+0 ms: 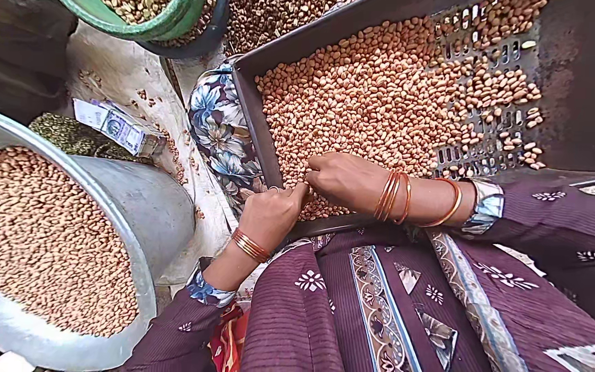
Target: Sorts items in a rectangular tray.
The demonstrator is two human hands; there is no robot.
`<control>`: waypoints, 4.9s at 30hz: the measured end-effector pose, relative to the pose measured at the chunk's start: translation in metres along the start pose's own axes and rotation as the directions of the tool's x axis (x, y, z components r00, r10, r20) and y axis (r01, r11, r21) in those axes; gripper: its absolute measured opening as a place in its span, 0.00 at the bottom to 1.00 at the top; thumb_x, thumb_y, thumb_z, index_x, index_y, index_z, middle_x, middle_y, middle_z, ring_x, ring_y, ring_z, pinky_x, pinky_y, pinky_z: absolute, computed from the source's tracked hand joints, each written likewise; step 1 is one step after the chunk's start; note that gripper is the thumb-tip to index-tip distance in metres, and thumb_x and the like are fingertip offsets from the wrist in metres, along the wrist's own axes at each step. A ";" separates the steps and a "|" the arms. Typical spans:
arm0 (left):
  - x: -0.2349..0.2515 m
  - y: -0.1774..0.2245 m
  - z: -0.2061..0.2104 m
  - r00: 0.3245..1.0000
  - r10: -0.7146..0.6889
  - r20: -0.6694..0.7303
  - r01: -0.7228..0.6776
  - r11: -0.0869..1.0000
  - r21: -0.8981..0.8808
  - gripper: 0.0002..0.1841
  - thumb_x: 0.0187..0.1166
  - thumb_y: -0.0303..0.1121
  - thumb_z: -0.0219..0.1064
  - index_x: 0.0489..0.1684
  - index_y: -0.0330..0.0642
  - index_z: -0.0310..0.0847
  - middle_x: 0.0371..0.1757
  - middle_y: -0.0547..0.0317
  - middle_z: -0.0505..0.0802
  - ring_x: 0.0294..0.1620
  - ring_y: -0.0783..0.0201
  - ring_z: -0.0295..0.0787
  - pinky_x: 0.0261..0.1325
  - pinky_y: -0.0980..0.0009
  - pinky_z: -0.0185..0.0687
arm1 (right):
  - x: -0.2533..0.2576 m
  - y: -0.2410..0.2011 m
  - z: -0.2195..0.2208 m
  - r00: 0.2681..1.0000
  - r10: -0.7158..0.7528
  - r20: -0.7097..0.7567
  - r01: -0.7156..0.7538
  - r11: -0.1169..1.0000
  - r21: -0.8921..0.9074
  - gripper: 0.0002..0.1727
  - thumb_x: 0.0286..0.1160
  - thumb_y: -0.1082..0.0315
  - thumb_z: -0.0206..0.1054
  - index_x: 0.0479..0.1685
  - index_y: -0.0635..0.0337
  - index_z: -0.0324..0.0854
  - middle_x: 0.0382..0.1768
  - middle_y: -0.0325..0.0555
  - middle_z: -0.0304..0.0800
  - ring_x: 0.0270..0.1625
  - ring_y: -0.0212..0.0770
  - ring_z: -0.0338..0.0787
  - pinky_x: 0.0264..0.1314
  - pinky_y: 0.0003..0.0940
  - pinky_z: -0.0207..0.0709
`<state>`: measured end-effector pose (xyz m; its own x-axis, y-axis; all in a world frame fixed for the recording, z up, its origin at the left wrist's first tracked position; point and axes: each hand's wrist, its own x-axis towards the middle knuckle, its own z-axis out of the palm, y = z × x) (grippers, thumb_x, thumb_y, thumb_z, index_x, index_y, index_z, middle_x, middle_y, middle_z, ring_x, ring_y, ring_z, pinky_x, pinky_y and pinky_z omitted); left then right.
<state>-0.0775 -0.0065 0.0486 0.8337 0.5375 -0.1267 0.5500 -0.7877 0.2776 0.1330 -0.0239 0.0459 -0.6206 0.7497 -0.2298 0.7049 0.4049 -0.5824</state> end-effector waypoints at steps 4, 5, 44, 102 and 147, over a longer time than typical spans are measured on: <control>0.008 0.020 0.006 0.994 -0.083 0.064 0.073 0.985 0.155 0.08 0.80 0.32 0.67 0.45 0.37 0.87 0.16 0.51 0.83 0.16 0.49 0.85 0.13 0.59 0.70 | -0.007 0.013 -0.009 0.999 0.041 0.014 -0.042 0.996 0.081 0.08 0.80 0.70 0.65 0.36 0.65 0.86 0.36 0.52 0.86 0.41 0.51 0.90 0.41 0.46 0.81; 0.010 0.022 0.005 0.992 -0.099 0.082 0.084 0.982 0.167 0.07 0.78 0.30 0.67 0.43 0.37 0.86 0.16 0.51 0.83 0.16 0.49 0.86 0.13 0.59 0.71 | -0.009 0.016 -0.016 0.995 0.084 0.050 -0.090 0.987 0.132 0.08 0.79 0.68 0.65 0.38 0.63 0.85 0.35 0.49 0.86 0.40 0.49 0.89 0.41 0.45 0.80; 0.012 -0.012 0.009 0.943 0.309 0.123 -0.309 0.951 -0.019 0.05 0.71 0.22 0.70 0.36 0.37 0.92 0.27 0.49 0.88 0.22 0.50 0.88 0.16 0.59 0.75 | -0.011 0.004 -0.020 0.985 0.075 0.157 -0.060 0.993 -0.098 0.03 0.77 0.80 0.62 0.37 0.67 0.81 0.34 0.53 0.84 0.38 0.52 0.91 0.38 0.44 0.82; 0.053 -0.047 -0.031 0.882 -0.245 0.402 0.287 -0.397 -0.872 0.27 0.96 0.50 0.36 0.38 0.49 0.81 0.22 0.71 0.79 0.10 0.83 0.62 0.12 0.90 0.57 | 0.105 0.013 -0.102 0.931 0.347 -0.112 -0.346 0.938 0.025 0.06 0.79 0.73 0.64 0.42 0.66 0.84 0.47 0.57 0.89 0.56 0.57 0.89 0.56 0.53 0.78; 0.285 0.010 -0.031 0.903 0.319 -0.289 -0.407 0.851 -0.332 0.10 0.84 0.28 0.64 0.53 0.38 0.91 0.49 0.46 0.95 0.49 0.54 0.93 0.57 0.56 0.86 | -0.132 0.146 -0.125 0.614 0.784 -0.086 -0.788 0.614 -0.032 0.07 0.76 0.79 0.65 0.44 0.63 0.87 0.40 0.57 0.90 0.48 0.61 0.91 0.48 0.60 0.81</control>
<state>0.1644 0.1483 0.0444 0.9138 0.3206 0.2493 0.1120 -0.7890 0.6042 0.3609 0.0016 0.0890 0.2011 0.8234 -0.5306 0.9334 -0.3255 -0.1514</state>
